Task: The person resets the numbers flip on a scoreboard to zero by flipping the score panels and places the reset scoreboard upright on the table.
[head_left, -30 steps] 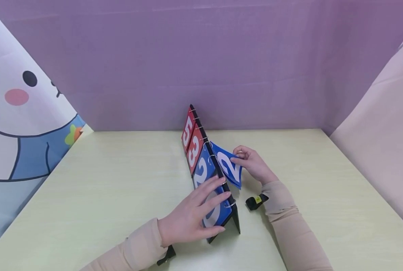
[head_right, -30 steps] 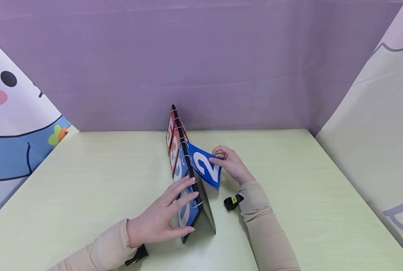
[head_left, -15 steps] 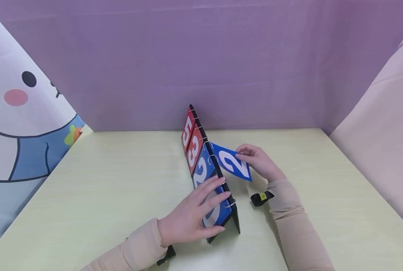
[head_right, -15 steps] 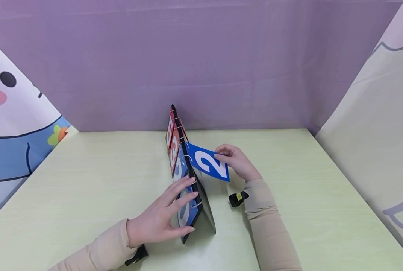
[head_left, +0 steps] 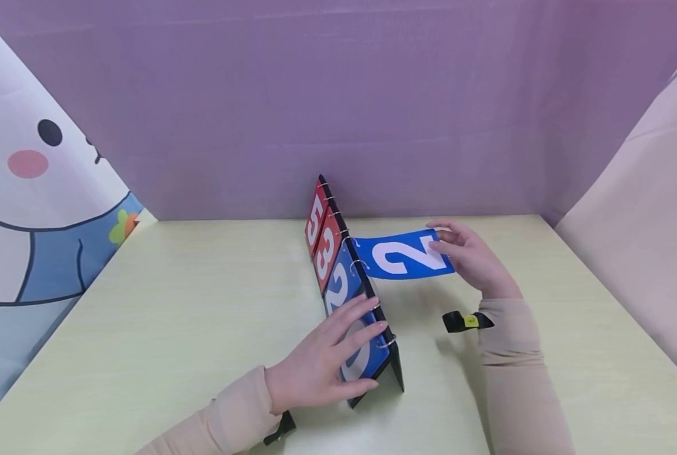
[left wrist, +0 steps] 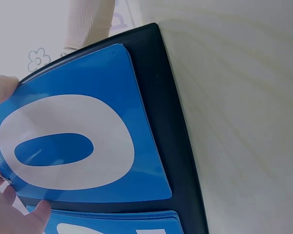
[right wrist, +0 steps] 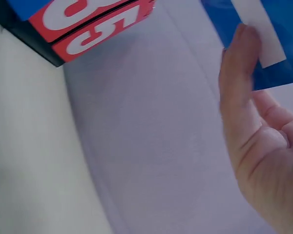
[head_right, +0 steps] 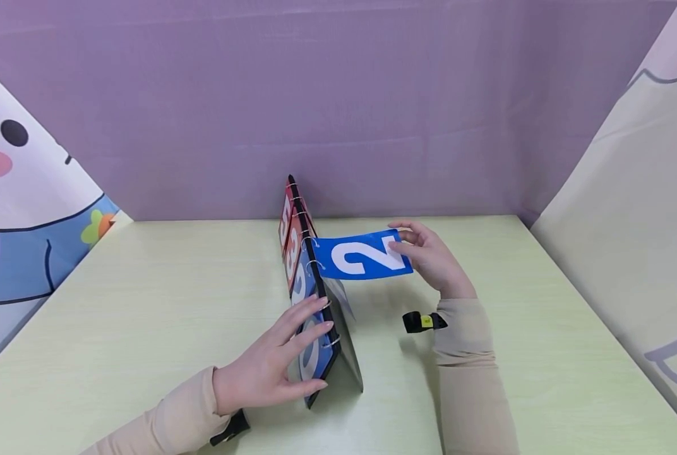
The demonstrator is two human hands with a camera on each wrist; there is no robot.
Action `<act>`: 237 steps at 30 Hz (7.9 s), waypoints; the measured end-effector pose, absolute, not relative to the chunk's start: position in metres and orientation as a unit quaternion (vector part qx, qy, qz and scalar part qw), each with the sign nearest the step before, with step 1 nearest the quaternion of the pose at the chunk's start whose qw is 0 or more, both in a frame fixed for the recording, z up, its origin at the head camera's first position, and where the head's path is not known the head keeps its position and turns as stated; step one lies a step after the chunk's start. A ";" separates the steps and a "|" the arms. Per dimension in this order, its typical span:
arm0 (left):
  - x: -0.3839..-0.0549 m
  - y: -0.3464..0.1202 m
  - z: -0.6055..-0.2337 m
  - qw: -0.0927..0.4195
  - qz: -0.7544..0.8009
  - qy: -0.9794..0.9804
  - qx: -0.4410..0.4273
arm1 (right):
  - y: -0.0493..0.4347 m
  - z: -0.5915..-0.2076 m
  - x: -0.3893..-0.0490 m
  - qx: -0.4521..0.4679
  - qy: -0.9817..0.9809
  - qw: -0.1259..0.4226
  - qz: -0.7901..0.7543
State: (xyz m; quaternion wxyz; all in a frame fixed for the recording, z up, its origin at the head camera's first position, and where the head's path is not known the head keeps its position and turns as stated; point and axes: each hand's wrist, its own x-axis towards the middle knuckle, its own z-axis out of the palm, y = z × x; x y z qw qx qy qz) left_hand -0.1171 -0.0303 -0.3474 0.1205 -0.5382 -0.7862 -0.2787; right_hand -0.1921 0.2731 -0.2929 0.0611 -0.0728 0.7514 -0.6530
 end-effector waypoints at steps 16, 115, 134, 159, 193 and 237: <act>-0.118 -0.030 -0.348 0.139 -0.278 -0.780 -0.543 | 0.238 -0.285 -0.181 -0.222 0.559 -0.066 -0.796; -0.120 -0.029 -0.351 0.196 -0.275 -0.753 -0.564 | 0.218 -0.351 -0.196 -0.091 0.719 0.255 -0.640; -0.120 -0.029 -0.352 0.204 -0.278 -0.750 -0.565 | 0.236 -0.369 -0.200 -0.127 0.562 0.312 -0.756; -0.121 -0.029 -0.354 0.202 -0.279 -0.751 -0.563 | 0.230 -0.370 -0.204 -0.070 0.627 0.250 -0.734; -0.120 -0.029 -0.352 0.177 -0.275 -0.764 -0.557 | 0.276 -0.299 -0.187 -0.059 0.583 0.097 -0.804; -0.119 -0.031 -0.351 0.170 -0.283 -0.763 -0.556 | 0.153 -0.291 -0.153 -0.131 0.789 -0.082 -0.595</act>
